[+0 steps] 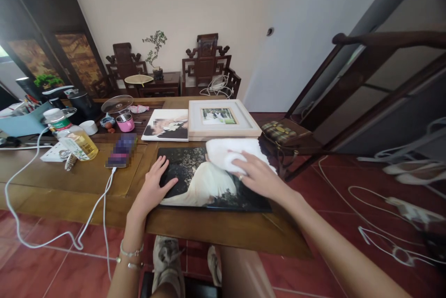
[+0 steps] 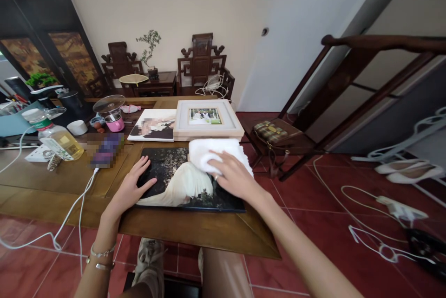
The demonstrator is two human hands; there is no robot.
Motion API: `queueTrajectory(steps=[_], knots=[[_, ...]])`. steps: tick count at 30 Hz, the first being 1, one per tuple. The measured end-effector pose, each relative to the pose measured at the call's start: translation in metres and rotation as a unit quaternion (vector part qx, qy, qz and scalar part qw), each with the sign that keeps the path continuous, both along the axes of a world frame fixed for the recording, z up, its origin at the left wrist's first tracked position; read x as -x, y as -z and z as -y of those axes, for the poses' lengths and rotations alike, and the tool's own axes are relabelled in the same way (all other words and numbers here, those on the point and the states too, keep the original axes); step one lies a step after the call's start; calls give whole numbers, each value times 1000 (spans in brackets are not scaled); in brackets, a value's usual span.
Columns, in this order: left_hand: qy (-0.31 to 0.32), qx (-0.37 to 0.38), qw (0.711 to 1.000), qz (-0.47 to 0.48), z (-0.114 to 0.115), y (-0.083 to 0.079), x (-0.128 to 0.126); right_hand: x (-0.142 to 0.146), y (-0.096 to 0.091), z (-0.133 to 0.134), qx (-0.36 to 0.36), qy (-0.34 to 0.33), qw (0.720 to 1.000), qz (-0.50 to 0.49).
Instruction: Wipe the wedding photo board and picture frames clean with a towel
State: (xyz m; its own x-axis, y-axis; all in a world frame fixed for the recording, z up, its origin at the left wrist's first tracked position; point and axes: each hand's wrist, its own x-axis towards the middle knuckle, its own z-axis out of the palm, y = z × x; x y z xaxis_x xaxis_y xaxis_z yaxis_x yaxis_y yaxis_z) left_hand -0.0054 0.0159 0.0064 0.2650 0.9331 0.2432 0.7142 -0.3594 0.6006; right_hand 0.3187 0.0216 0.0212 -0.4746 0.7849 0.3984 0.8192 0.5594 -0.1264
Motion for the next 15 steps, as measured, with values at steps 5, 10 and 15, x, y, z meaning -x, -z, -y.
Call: queueTrajectory(steps=[5, 10, 15], knots=[[-6, 3, 1000, 3, 0, -1, 0, -2, 6, -22, -8, 26, 1000, -10], [-12, 12, 1000, -1, 1, -1, -1, 16, 9, 47, -3, -32, 999, -9], [-6, 1, 1000, -4, -1, 0, -2, 27, 10, 115, 7, -121, 993, 0]])
